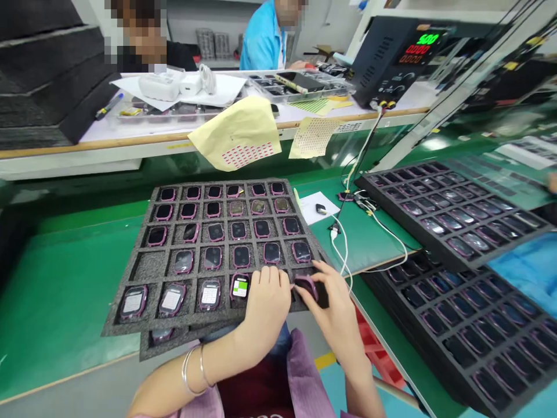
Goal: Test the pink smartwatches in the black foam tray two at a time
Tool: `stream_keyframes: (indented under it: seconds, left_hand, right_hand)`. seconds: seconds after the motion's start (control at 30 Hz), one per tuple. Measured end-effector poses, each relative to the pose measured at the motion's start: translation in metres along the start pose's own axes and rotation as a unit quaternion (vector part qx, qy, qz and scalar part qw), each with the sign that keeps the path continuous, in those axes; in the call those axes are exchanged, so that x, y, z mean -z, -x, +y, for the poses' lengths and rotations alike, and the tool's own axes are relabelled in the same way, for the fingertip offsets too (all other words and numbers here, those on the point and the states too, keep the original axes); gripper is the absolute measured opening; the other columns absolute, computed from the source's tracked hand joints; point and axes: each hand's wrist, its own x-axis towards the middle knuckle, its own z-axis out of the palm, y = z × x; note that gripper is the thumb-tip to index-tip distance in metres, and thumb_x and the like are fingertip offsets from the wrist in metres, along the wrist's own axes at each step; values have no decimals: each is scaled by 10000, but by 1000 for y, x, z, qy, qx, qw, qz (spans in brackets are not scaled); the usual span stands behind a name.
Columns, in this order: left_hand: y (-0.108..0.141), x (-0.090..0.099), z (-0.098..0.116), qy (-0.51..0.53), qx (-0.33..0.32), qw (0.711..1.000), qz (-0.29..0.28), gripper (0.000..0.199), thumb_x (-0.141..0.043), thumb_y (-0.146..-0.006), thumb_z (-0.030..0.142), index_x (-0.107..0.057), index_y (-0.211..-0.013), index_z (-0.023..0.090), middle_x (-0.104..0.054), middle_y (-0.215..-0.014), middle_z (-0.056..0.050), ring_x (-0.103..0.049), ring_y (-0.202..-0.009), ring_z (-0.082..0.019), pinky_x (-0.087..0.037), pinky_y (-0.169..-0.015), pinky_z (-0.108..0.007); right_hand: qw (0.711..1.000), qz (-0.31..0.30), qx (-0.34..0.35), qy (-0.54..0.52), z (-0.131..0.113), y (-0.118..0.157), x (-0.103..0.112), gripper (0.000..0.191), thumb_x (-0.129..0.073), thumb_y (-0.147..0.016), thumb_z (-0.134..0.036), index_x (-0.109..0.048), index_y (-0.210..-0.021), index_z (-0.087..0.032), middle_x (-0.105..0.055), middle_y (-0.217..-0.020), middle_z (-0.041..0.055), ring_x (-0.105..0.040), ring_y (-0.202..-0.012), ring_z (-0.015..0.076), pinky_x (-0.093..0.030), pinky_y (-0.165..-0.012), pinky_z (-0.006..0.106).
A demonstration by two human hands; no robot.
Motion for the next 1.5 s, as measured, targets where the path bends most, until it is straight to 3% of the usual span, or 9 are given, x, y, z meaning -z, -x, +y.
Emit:
stream_keyframes:
  seconds: [0.1, 0.23, 0.33, 0.47, 0.6, 0.9, 1.13, 1.3, 1.5]
  left_hand:
    - [4, -6, -4, 69, 1, 998, -1, 111, -612, -852, 197, -611, -929, 116, -617, -858, -105, -588, -792, -272, -514, -684, -409]
    - [13, -7, -13, 294, -12, 955, -19, 132, -541, -897, 242, -622, -827, 166, -624, -861, -76, -626, -822, -242, -522, -750, -379]
    - [18, -5, -16, 542, 70, 837, -38, 190, -558, -878, 358, -651, -892, 193, -677, -921, -74, -670, -855, -226, -533, -787, -342]
    - [22, 0, -16, 721, 256, 640, -68, 610, -643, -779, 513, -488, -1278, 201, -683, -723, -36, -591, -471, -144, -463, -426, -224]
    - [19, 1, -15, 760, 298, 573, -65, 650, -701, -711, 529, -547, -1231, 170, -633, -681, -20, -504, -413, -94, -355, -344, -167]
    - [18, 3, -6, 717, 260, 645, -47, 536, -746, -714, 391, -578, -1176, 179, -586, -761, 9, -472, -541, -82, -412, -494, -180]
    - [17, -3, -16, 607, 200, 769, -22, 372, -633, -786, 311, -601, -1139, 198, -646, -982, -52, -613, -741, -163, -508, -661, -263]
    - [16, -9, -15, 592, 180, 785, -15, 378, -565, -829, 238, -516, -1203, 203, -587, -1219, -80, -578, -1092, -208, -452, -956, -333]
    - [15, -14, -12, 592, 176, 786, -23, 420, -563, -835, 220, -473, -1245, 199, -567, -1256, -99, -563, -1133, -215, -447, -963, -339]
  right_hand:
    - [998, 11, 13, -59, 3, 10, 3, 105, -558, -937, -287, -583, -1008, -213, -656, -1083, 86, -573, -1099, 270, -431, -962, 467]
    - [980, 94, -96, -148, 5, 17, 14, 212, -623, -903, -277, -615, -1103, -207, -695, -1027, 85, -650, -909, 234, -511, -816, 380]
    - [921, 127, -194, -313, 4, 14, 21, 157, -594, -920, -318, -616, -1000, -184, -719, -905, 81, -630, -598, 153, -496, -531, 262]
    - [809, 82, -252, -525, 6, 7, 22, 244, -590, -918, -343, -558, -1081, -163, -715, -880, 94, -466, -380, 58, -309, -328, 161]
    - [711, 22, -234, -662, 11, 2, 25, 445, -582, -919, -340, -472, -1307, -152, -683, -1045, 165, -619, -577, 127, -463, -411, 189]
    - [650, -44, -181, -736, 6, -9, 20, 371, -684, -847, -328, -578, -1172, -183, -699, -931, 103, -636, -514, 125, -498, -470, 216]
    - [656, -96, -199, -722, 3, -15, 15, 398, -692, -828, -385, -556, -1156, -207, -686, -902, 86, -623, -510, 131, -485, -456, 230]
    - [655, -116, -211, -717, 3, -16, 13, 338, -640, -865, -375, -554, -1145, -206, -685, -940, 99, -619, -505, 125, -471, -416, 208]
    - [675, -118, -235, -689, 4, -15, 11, 383, -643, -857, -405, -536, -1166, -205, -688, -983, 125, -608, -488, 128, -462, -405, 221]
